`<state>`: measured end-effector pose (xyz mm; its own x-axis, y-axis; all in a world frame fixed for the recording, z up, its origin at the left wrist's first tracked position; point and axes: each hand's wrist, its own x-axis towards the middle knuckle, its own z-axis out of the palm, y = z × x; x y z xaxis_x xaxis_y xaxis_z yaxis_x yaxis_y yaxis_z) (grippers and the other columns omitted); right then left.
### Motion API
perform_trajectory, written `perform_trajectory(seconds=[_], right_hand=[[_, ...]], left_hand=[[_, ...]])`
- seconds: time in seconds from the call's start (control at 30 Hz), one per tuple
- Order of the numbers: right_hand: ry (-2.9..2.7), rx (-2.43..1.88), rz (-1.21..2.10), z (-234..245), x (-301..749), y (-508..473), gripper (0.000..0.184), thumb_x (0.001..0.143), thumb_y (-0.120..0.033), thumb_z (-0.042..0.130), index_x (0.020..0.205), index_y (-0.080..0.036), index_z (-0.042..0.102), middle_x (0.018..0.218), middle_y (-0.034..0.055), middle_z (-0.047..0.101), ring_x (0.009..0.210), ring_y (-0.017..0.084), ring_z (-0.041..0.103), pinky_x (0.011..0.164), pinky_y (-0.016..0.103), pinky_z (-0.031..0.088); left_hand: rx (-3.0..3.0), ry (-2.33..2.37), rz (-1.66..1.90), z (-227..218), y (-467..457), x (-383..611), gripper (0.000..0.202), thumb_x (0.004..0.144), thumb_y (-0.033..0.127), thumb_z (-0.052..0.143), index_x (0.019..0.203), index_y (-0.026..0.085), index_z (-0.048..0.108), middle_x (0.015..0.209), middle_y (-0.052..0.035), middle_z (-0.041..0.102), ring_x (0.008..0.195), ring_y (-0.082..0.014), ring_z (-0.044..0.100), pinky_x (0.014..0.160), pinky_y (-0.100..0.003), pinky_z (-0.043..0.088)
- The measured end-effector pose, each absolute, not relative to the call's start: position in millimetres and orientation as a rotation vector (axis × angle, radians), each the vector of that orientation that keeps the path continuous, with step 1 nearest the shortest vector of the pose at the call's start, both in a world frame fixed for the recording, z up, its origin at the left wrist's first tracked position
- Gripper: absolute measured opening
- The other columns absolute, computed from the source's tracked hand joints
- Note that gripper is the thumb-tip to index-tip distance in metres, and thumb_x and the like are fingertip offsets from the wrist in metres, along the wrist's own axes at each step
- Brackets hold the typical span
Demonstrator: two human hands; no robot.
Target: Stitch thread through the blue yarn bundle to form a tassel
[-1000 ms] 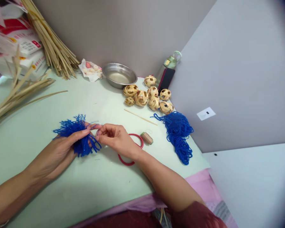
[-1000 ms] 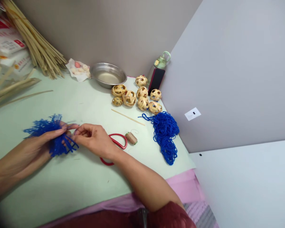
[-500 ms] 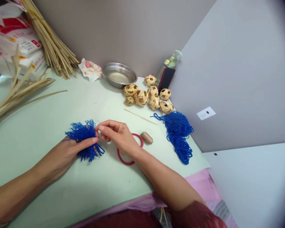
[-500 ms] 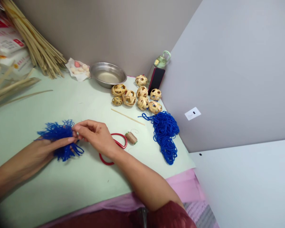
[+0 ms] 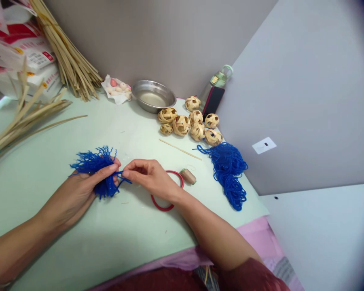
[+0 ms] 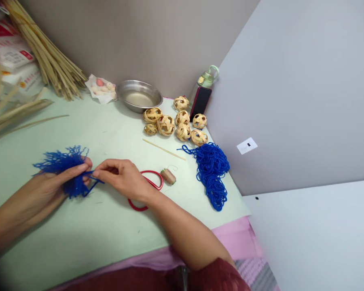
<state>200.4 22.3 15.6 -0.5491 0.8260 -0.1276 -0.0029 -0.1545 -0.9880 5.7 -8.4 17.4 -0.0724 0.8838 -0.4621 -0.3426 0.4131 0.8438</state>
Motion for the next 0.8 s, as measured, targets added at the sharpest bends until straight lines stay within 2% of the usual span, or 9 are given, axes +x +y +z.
perform_trajectory(seconds=[0.1, 0.27, 0.4, 0.53, 0.63, 0.7, 0.8], right_hand=[[-1.504, -0.996, 1.647, 20, 201, 23, 0.038, 0.088, -0.055, 0.088, 0.087, -0.019, 0.076, 0.087, 0.0007, 0.072, 0.082, 0.015, 0.061, 0.083, 0.030, 0.047], [-1.440, -1.028, 1.584, 21, 198, 21, 0.037, 0.086, -0.052, 0.089, 0.087, -0.019, 0.071, 0.085, -0.0009, 0.069, 0.077, 0.013, 0.058, 0.076, 0.028, 0.046], [-1.440, -0.973, 1.777, 15, 195, 19, 0.042, 0.080, -0.049, 0.095, 0.089, -0.020, 0.066, 0.077, -0.0038, 0.064, 0.071, 0.013, 0.057, 0.071, 0.027, 0.046], [-1.538, -0.960, 1.827, 18, 198, 17, 0.042, 0.087, -0.055, 0.088, 0.092, -0.021, 0.064, 0.076, -0.0031, 0.064, 0.071, 0.014, 0.057, 0.071, 0.028, 0.047], [-1.543, -1.067, 1.627, 26, 202, 17, 0.043, 0.097, -0.063, 0.076, 0.103, -0.023, 0.061, 0.089, -0.0013, 0.067, 0.075, 0.015, 0.058, 0.074, 0.030, 0.048], [-1.579, -1.111, 1.525, 29, 204, 17, 0.043, 0.100, -0.065, 0.071, 0.105, -0.023, 0.059, 0.094, -0.0013, 0.065, 0.078, 0.015, 0.057, 0.075, 0.030, 0.046], [-1.692, -1.028, 1.591, 27, 205, 18, 0.046, 0.102, -0.065, 0.068, 0.090, -0.022, 0.060, 0.085, -0.0023, 0.060, 0.078, 0.015, 0.053, 0.075, 0.031, 0.042]], left_hand=[[0.641, 1.257, 1.074, 17, -9, 6, 0.032, 0.060, 0.039, 0.105, 0.078, 0.020, 0.088, 0.078, -0.0016, 0.081, 0.076, -0.0174, 0.071, 0.071, -0.022, 0.060], [0.740, 1.216, 1.069, 18, -11, 6, 0.032, 0.060, 0.040, 0.107, 0.077, 0.023, 0.086, 0.074, 0.0001, 0.077, 0.072, -0.0165, 0.068, 0.066, -0.020, 0.059], [0.556, 1.171, 1.123, 21, -8, 4, 0.034, 0.057, 0.032, 0.109, 0.081, 0.024, 0.087, 0.079, 0.0020, 0.079, 0.074, -0.0154, 0.070, 0.068, -0.019, 0.064], [0.447, 1.160, 1.218, 23, -4, 2, 0.037, 0.053, 0.022, 0.110, 0.082, 0.024, 0.086, 0.082, 0.0043, 0.081, 0.073, -0.0132, 0.072, 0.068, -0.017, 0.065], [0.504, 1.160, 1.165, 23, -6, 4, 0.037, 0.054, 0.029, 0.110, 0.082, 0.022, 0.087, 0.080, 0.0040, 0.079, 0.069, -0.0128, 0.069, 0.063, -0.019, 0.064], [0.574, 1.191, 1.120, 24, -9, 7, 0.042, 0.049, 0.039, 0.111, 0.079, 0.021, 0.088, 0.078, 0.0030, 0.079, 0.067, -0.0135, 0.069, 0.061, -0.019, 0.062], [0.637, 1.251, 1.058, 23, -12, 10, 0.050, 0.035, 0.050, 0.112, 0.067, 0.021, 0.087, 0.070, -0.0002, 0.079, 0.067, -0.0154, 0.069, 0.062, -0.020, 0.062]])
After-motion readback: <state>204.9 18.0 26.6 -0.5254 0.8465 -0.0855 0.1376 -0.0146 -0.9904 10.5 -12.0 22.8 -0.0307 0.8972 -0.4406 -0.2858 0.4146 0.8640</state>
